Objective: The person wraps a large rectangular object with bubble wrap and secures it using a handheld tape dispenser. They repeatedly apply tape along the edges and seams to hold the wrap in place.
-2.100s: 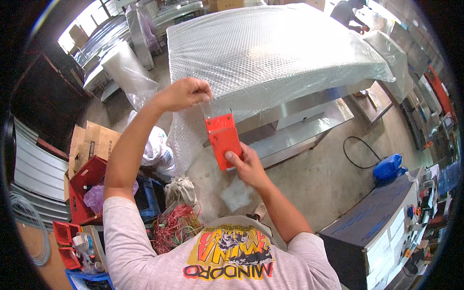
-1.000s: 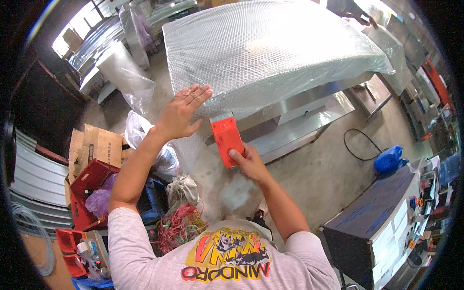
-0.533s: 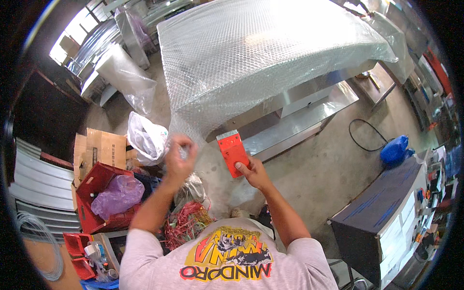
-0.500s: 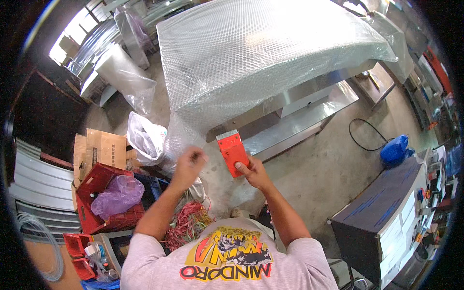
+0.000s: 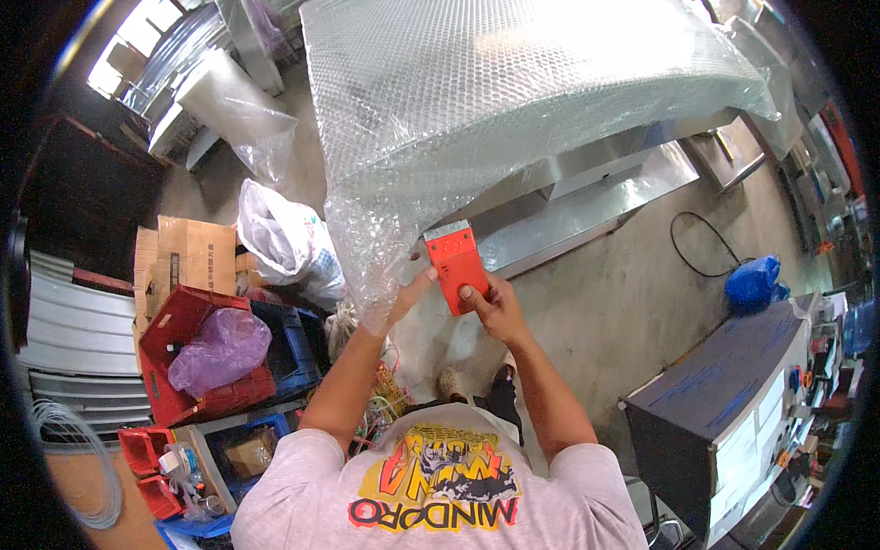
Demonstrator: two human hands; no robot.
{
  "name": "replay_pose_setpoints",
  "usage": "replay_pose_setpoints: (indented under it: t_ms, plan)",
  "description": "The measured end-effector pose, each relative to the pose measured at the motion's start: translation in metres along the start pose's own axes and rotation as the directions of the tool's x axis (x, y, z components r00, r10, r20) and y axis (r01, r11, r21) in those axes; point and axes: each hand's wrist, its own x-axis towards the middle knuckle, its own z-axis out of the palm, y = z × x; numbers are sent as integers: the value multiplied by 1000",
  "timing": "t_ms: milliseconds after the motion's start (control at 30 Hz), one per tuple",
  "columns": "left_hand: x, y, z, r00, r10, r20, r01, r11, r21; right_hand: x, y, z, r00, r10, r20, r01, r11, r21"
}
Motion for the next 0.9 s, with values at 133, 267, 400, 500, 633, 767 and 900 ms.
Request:
replay_pose_setpoints:
  t_ms: [133, 267, 400, 500, 633, 767, 900]
  plan:
    - [8, 2, -2, 934, -332, -131, 273, 901, -338, 2, 4, 1, 999, 33, -5, -33, 999, 28]
    - [10, -8, -4, 890, -320, -325, 288, 947, -145, 2, 5, -1, 1000, 12, -3, -12, 1000, -17]
    - [8, -25, -1, 903, -297, -312, 282, 955, -91, 5, 4, -6, 1000, 24, 6, -24, 1000, 4]
    - [11, -34, 0, 906, -318, -281, 313, 948, -65, 8, 9, -10, 999, 11, 46, -13, 999, 53]
    - [12, -34, -1, 917, -237, -322, 214, 971, -108, 7, 37, -13, 995, 71, 70, -77, 993, 84]
    - [6, -34, -2, 906, -242, -348, 246, 969, -33, 0, 71, -26, 995, 85, 52, -83, 996, -36]
    - [-8, -38, -9, 913, -303, -275, 297, 953, -64, -3, 95, -37, 990, 138, 13, -138, 990, 1]
